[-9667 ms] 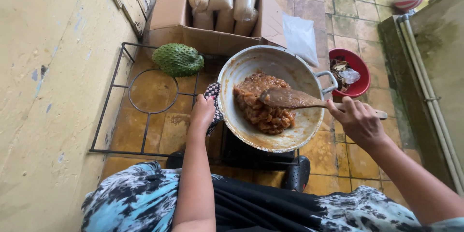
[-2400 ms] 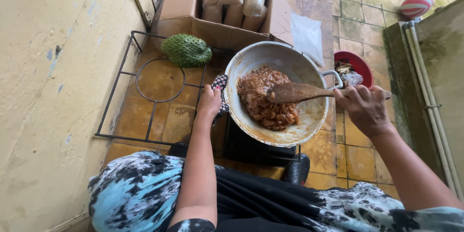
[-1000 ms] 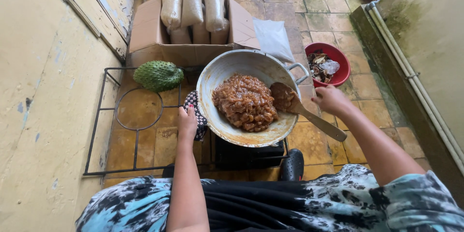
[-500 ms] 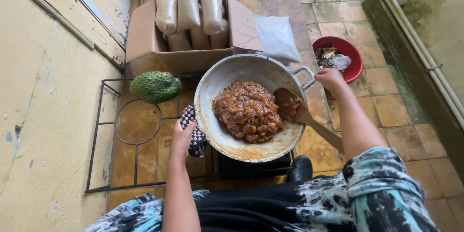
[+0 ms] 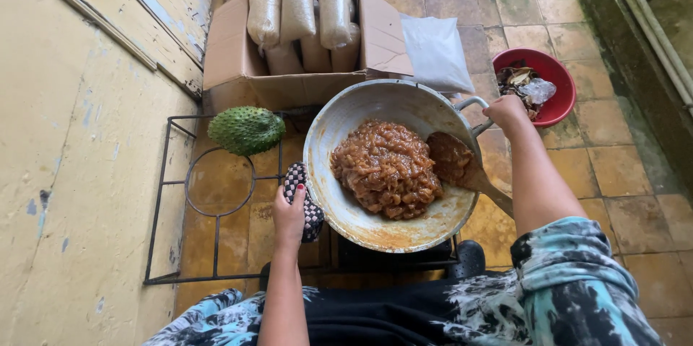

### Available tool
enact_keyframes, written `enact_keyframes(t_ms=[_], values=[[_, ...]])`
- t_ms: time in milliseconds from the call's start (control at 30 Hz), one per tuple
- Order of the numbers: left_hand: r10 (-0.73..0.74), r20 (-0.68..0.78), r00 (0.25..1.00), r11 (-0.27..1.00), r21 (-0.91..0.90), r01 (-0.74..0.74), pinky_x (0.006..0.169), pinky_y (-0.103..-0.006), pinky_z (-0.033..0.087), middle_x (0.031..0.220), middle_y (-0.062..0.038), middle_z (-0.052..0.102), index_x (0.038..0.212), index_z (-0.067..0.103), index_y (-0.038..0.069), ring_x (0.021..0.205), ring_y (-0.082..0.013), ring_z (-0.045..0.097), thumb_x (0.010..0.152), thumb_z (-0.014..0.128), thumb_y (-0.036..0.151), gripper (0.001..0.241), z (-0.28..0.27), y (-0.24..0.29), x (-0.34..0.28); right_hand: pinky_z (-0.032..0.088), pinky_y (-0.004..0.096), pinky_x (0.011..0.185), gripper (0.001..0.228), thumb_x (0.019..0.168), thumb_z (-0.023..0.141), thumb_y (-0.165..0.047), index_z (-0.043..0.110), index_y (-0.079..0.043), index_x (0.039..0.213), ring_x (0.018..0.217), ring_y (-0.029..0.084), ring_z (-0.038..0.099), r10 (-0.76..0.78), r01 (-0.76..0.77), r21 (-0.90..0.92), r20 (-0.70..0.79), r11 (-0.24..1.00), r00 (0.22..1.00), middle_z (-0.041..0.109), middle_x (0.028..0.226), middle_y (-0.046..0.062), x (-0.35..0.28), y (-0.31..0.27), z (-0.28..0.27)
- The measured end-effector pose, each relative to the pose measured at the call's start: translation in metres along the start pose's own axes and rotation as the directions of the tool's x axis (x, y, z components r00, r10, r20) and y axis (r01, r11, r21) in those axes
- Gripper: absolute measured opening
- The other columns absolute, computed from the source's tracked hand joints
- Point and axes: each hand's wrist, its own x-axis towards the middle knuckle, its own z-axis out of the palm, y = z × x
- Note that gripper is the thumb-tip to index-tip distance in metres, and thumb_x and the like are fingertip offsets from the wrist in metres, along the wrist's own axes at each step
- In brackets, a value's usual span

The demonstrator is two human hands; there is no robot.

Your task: Stirring a thick brown paste in a large pan on a floor-level stove using a wooden spatula

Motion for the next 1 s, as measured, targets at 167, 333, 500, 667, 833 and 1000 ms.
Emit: enact_keyframes(t_ms=[167,333,500,667,833,1000], values=[[-0.053,0.013,0.999,0.997,0.062,0.052,0.090,-0.0493,0.053,0.105,-0.019,0.072,0.109,0.066,0.009,0.109,-0.0384,0.067,0.089,0.070,0.051,0.046,0.003,-0.010,0.012,0.053,0.056,0.085,0.045,0.080,0.073,-0.051,0.071,-0.036,0.123,0.113,0.040,0.063,-0.031,0.032,-0.099,0.011,0.995,0.999,0.072,0.111,0.007,-0.007,-0.030,-0.031],[-0.095,0.015,0.995,0.993,0.075,0.093,0.090,-0.0454,0.053,0.102,-0.013,0.074,0.104,0.066,0.012,0.107,-0.0333,0.069,0.089,0.070,0.051,0.042,0.003,-0.006,0.012,0.050,0.061,0.093,0.044,0.086,0.075,-0.045,0.071,-0.032,0.128,0.121,0.040,0.053,-0.223,0.217,-0.098,-0.050,0.971,0.974,0.066,0.117,0.006,-0.097,-0.103,-0.113],[-0.182,0.034,0.983,0.951,0.262,0.167,0.101,-0.0510,0.049,0.127,-0.012,0.066,0.131,0.049,0.019,0.122,-0.0351,0.062,0.079,0.064,0.080,0.082,-0.009,0.002,0.010,0.047,0.052,0.099,0.039,0.091,0.074,-0.031,0.072,-0.022,0.129,0.116,0.039,0.054,-0.446,0.447,-0.022,-0.123,0.894,0.887,0.064,0.110,0.012,-0.197,-0.145,-0.193],[0.072,-0.156,0.985,0.944,0.330,-0.017,0.105,-0.0597,0.042,0.142,-0.022,0.046,0.145,0.042,0.016,0.131,-0.0445,0.049,0.082,0.062,0.077,0.091,-0.016,0.018,0.001,0.046,0.051,0.103,0.038,0.091,0.073,-0.025,0.073,-0.022,0.128,0.118,0.044,0.054,-0.597,0.580,-0.142,-0.163,0.802,0.786,0.065,0.113,0.016,-0.285,-0.141,-0.250],[0.431,-0.334,0.838,0.888,0.320,-0.330,0.108,-0.0589,0.039,0.145,-0.024,0.040,0.146,0.041,0.010,0.132,-0.0481,0.045,0.091,0.067,0.048,0.072,-0.058,0.071,-0.039,0.045,0.052,0.105,0.039,0.089,0.072,-0.019,0.073,-0.023,0.128,0.121,0.044,0.054,-0.671,0.663,-0.105,-0.152,0.741,0.726,0.065,0.116,0.018,-0.373,-0.106,-0.260],[0.328,0.129,0.936,0.905,0.241,-0.351,0.110,-0.0523,0.040,0.128,-0.022,0.062,0.133,0.060,0.009,0.128,-0.0430,0.056,0.100,0.056,0.048,0.051,-0.142,0.138,-0.131,0.051,0.051,0.106,0.044,0.094,0.065,-0.021,0.067,-0.002,0.134,0.115,0.036,0.069,-0.511,0.290,0.429,0.608,0.855,0.608,0.075,0.123,0.025,-0.436,-0.066,-0.263]])
